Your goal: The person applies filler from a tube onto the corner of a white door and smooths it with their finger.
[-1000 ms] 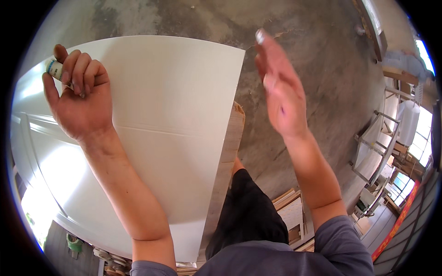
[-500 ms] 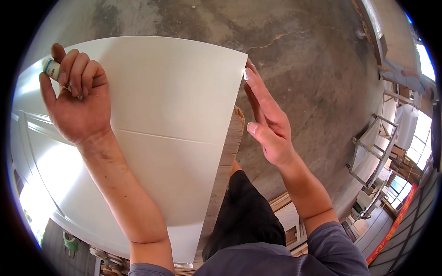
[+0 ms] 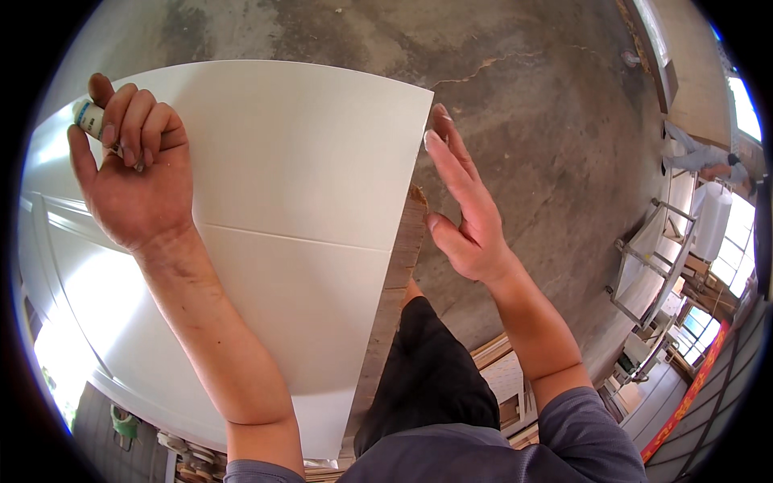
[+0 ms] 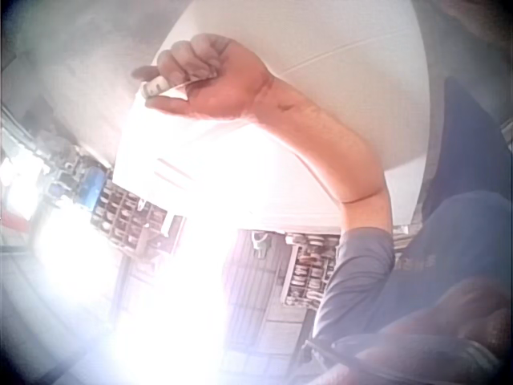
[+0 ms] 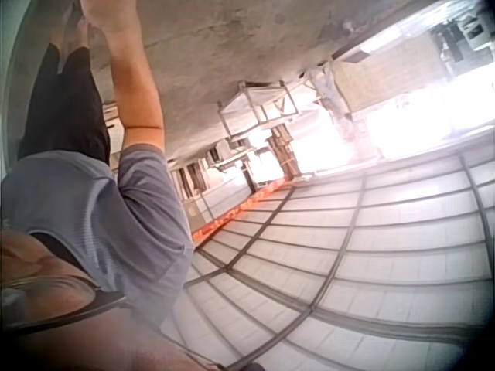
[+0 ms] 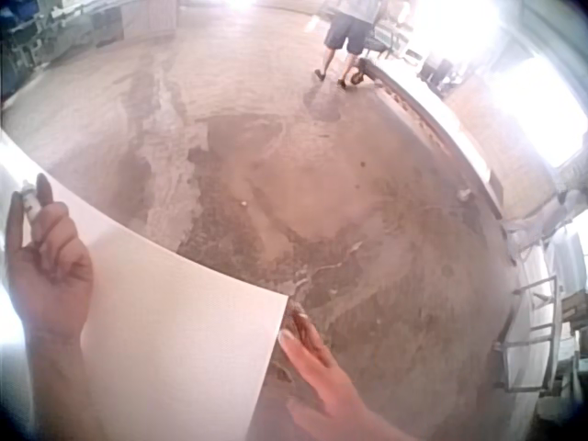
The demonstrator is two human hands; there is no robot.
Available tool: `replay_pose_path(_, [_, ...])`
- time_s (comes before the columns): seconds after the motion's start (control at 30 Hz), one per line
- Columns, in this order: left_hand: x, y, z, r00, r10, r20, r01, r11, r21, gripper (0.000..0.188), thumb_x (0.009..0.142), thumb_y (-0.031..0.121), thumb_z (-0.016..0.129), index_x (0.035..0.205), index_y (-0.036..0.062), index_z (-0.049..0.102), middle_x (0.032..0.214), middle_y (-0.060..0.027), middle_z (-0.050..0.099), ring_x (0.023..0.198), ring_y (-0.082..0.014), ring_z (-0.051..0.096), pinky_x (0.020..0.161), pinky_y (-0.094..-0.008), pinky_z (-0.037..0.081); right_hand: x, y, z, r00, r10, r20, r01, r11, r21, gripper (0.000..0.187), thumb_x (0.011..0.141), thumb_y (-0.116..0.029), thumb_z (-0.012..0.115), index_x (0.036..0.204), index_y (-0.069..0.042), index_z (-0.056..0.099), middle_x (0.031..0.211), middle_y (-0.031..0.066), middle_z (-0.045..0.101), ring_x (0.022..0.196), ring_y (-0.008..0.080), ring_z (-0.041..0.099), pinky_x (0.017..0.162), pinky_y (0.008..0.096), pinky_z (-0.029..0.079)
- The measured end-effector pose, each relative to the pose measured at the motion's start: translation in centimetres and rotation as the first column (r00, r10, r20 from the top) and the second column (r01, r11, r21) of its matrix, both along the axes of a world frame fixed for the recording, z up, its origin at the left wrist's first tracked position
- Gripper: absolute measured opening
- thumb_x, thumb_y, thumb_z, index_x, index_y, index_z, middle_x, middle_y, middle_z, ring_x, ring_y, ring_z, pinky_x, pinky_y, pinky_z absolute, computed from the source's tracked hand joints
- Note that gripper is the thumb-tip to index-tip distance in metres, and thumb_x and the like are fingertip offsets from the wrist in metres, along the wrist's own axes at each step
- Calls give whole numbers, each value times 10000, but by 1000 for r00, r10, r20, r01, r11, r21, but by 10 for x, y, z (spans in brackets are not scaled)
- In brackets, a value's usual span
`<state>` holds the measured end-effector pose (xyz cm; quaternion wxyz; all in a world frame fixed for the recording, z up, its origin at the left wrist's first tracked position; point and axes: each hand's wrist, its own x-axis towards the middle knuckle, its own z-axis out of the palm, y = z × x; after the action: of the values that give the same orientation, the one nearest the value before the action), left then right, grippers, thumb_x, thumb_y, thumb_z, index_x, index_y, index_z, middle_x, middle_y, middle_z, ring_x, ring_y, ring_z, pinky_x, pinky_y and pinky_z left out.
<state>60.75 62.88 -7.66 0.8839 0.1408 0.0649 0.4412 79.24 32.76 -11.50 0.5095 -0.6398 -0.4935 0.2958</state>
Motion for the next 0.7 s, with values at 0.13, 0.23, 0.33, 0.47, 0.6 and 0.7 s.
replay_pose_path(0.13, [-1, 0, 1, 1000, -3, 5, 3, 1000, 0, 370, 1049, 209, 570, 1296, -66, 556, 778, -21, 428, 596, -117, 357, 556, -286, 300, 9, 6, 1, 994, -35, 102, 29, 998, 58, 843, 752, 78, 497, 1589, -17, 473, 1738, 272, 211, 1632, 423, 169, 1292, 505, 210])
replay_pose_path(0.23, [0, 0, 1, 1000, 2, 1, -2, 1000, 0, 370, 1047, 206, 573, 1296, -68, 558, 776, -21, 429, 597, -117, 356, 555, -287, 300, 20, 16, 3, 986, -60, 153, 43, 993, 110, 793, 752, 77, 501, 1537, -29, 538, 1726, 268, 244, 1625, 428, 195, 1285, 512, 226])
replay_pose_path(0.33, [-1, 1, 0, 1000, 4, -2, -4, 1000, 7, 374, 1047, 207, 574, 1300, -69, 558, 776, -21, 429, 598, -118, 356, 555, -287, 300, 28, 22, 8, 985, -71, 159, 51, 991, 123, 720, 747, 68, 494, 1448, -45, 616, 1708, 270, 280, 1617, 427, 222, 1279, 516, 239])
replay_pose_path(0.47, [-1, 1, 0, 1000, 7, -3, -7, 1000, 4, 382, 1048, 208, 574, 1308, -71, 555, 776, -22, 426, 600, -118, 354, 556, -287, 299, 32, 28, 14, 990, -70, 125, 55, 992, 116, 653, 735, 58, 480, 1349, -56, 672, 1698, 278, 292, 1614, 420, 230, 1277, 518, 238])
replay_pose_path(0.6, [-2, 1, -1, 1000, 3, -1, -3, 1000, 9, 383, 1052, 210, 567, 1310, -73, 554, 777, -22, 423, 603, -118, 352, 558, -287, 298, 32, 29, 13, 995, -62, 82, 52, 993, 109, 639, 728, 64, 470, 1315, -60, 690, 1702, 271, 289, 1618, 412, 223, 1278, 515, 235])
replay_pose_path(0.7, [-1, 1, -1, 1000, -6, 7, 6, 1000, 15, 385, 1055, 214, 561, 1311, -73, 554, 776, -22, 422, 603, -117, 352, 560, -286, 299, 30, 28, 12, 998, -62, 28, 59, 993, 101, 635, 724, 76, 458, 1297, -58, 698, 1705, 264, 284, 1621, 402, 219, 1278, 512, 237])
